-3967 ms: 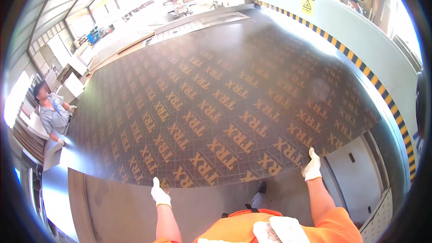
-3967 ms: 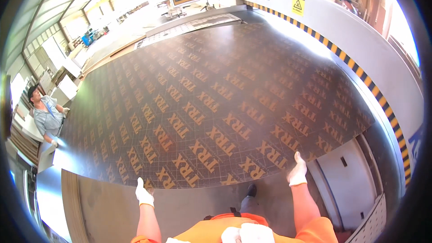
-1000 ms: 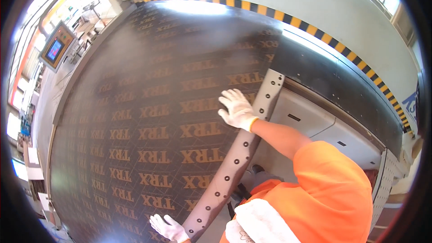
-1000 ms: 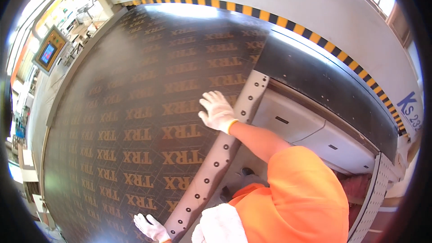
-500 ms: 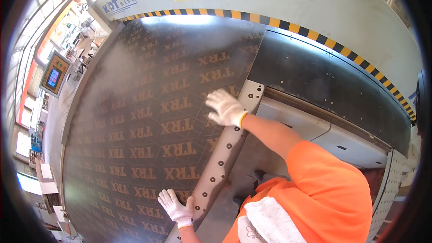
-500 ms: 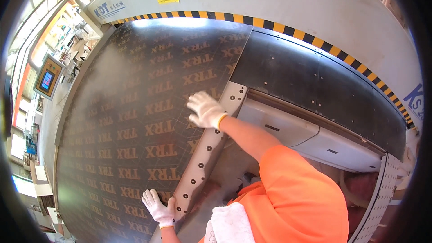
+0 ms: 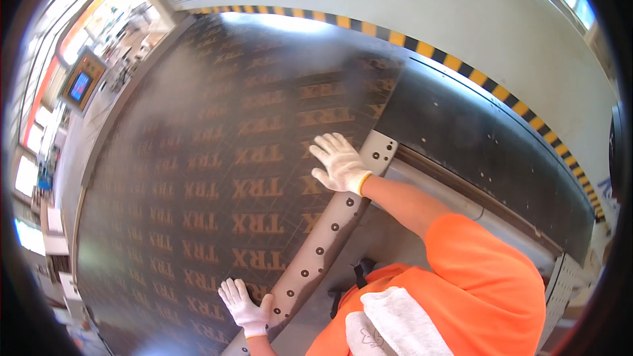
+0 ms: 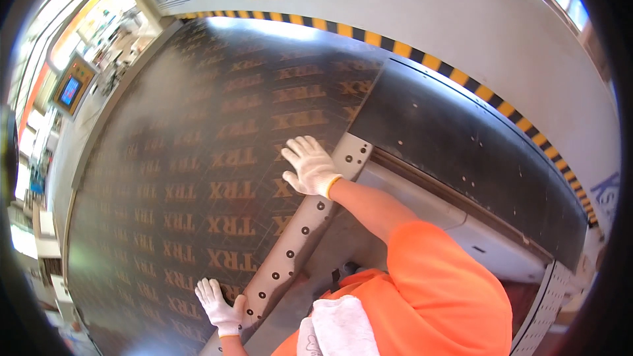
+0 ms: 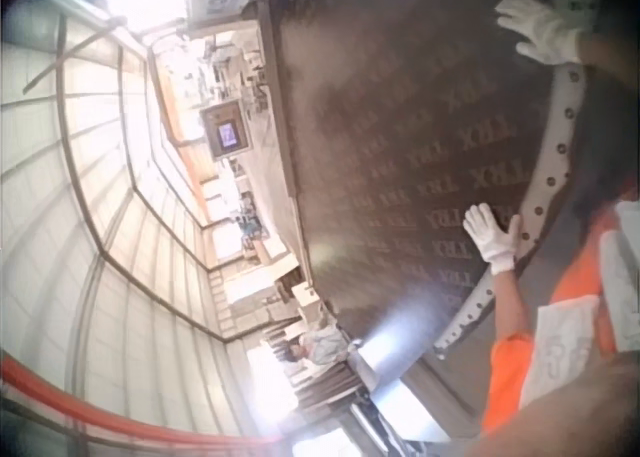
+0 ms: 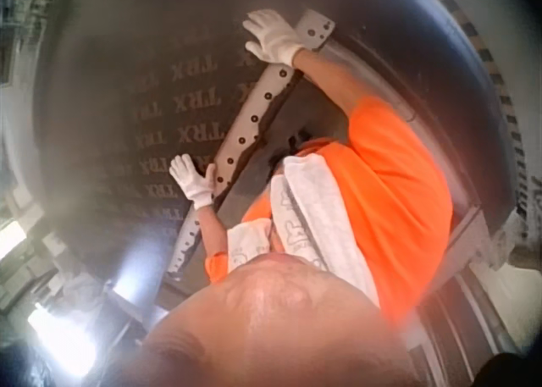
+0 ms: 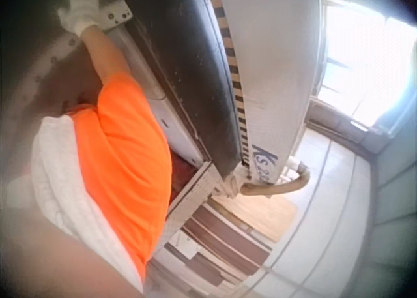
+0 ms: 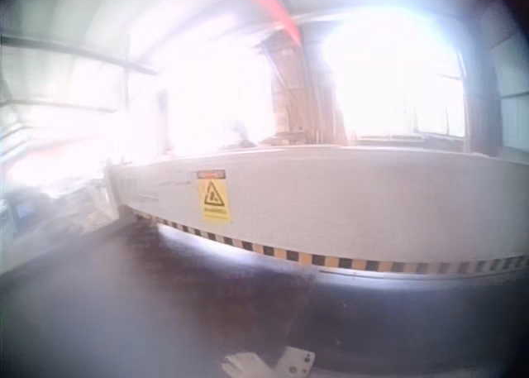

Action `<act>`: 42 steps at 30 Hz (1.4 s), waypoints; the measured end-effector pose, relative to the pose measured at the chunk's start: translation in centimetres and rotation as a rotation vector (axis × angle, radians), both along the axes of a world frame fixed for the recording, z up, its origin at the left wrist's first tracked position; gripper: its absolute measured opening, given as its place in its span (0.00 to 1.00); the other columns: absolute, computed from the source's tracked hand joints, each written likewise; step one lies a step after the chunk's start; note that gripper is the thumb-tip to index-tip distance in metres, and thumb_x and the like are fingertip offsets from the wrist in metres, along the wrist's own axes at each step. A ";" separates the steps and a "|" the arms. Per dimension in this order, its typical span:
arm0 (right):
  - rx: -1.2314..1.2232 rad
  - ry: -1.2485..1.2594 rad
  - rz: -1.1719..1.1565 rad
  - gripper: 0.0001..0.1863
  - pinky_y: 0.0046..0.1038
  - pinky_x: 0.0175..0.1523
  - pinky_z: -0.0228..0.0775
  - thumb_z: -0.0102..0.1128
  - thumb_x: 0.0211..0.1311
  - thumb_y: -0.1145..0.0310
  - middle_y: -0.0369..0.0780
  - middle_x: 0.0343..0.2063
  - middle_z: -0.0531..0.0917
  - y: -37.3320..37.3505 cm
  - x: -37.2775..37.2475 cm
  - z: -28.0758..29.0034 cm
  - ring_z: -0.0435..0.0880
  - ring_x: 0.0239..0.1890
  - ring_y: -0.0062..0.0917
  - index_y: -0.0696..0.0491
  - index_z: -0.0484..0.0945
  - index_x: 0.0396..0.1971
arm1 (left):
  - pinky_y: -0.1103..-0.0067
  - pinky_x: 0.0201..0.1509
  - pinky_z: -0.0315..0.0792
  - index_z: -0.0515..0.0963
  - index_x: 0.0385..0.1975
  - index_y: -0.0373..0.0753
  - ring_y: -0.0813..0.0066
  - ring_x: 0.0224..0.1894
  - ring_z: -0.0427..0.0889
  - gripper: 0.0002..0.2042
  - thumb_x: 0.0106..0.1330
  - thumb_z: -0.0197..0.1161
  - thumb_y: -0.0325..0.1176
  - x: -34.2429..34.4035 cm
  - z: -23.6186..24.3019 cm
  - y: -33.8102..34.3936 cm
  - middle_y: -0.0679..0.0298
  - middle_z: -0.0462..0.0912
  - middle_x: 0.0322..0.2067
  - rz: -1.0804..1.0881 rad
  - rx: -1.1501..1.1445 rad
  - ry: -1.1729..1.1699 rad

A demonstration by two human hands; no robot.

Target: The person feeds a large wooden panel into a cutting machine with a coworker, unloads and stacks the cut pieces onto piles, and retrieves another panel from a stack to load into the machine.

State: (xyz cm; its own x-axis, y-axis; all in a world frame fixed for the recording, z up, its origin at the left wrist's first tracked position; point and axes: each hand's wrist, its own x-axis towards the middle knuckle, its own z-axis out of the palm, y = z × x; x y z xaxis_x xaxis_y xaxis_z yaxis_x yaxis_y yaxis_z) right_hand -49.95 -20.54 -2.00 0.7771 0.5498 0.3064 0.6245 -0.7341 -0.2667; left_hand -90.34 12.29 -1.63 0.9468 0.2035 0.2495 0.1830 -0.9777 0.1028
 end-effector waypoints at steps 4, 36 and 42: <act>-0.020 -0.053 0.099 0.36 0.53 0.84 0.56 0.65 0.71 0.49 0.50 0.76 0.74 1.0 0.2 0.7 0.68 0.79 0.49 0.53 0.78 0.74 | 0.39 0.79 0.63 0.79 0.62 0.32 0.30 0.70 0.73 0.45 0.43 0.86 0.52 1.1 2.1 0.9 0.38 0.78 0.64 -0.007 -0.119 0.032; -0.282 0.005 0.115 0.38 0.52 0.91 0.42 0.55 0.80 0.60 0.57 0.85 0.62 2.4 2.8 -2.2 0.55 0.88 0.54 0.62 0.64 0.83 | 0.44 0.91 0.46 0.75 0.73 0.28 0.37 0.84 0.62 0.50 0.63 0.72 0.67 -0.4 1.4 2.6 0.41 0.72 0.77 0.121 -0.225 0.137; -0.165 0.029 0.148 0.41 0.56 0.91 0.42 0.63 0.73 0.57 0.60 0.83 0.65 2.1 3.0 -2.4 0.58 0.86 0.58 0.65 0.69 0.79 | 0.43 0.84 0.57 0.80 0.61 0.30 0.36 0.73 0.71 0.45 0.54 0.79 0.65 0.8 2.3 3.1 0.43 0.78 0.67 0.077 -0.169 0.070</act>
State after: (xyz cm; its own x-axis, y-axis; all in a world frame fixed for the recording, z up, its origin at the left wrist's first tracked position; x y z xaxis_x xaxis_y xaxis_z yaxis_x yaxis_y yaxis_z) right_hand -46.96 -18.49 -4.44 0.6912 0.6995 0.1816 0.7227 -0.6701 -0.1697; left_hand -89.52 15.41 0.66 0.9406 0.3097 0.1394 0.2696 -0.9304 0.2482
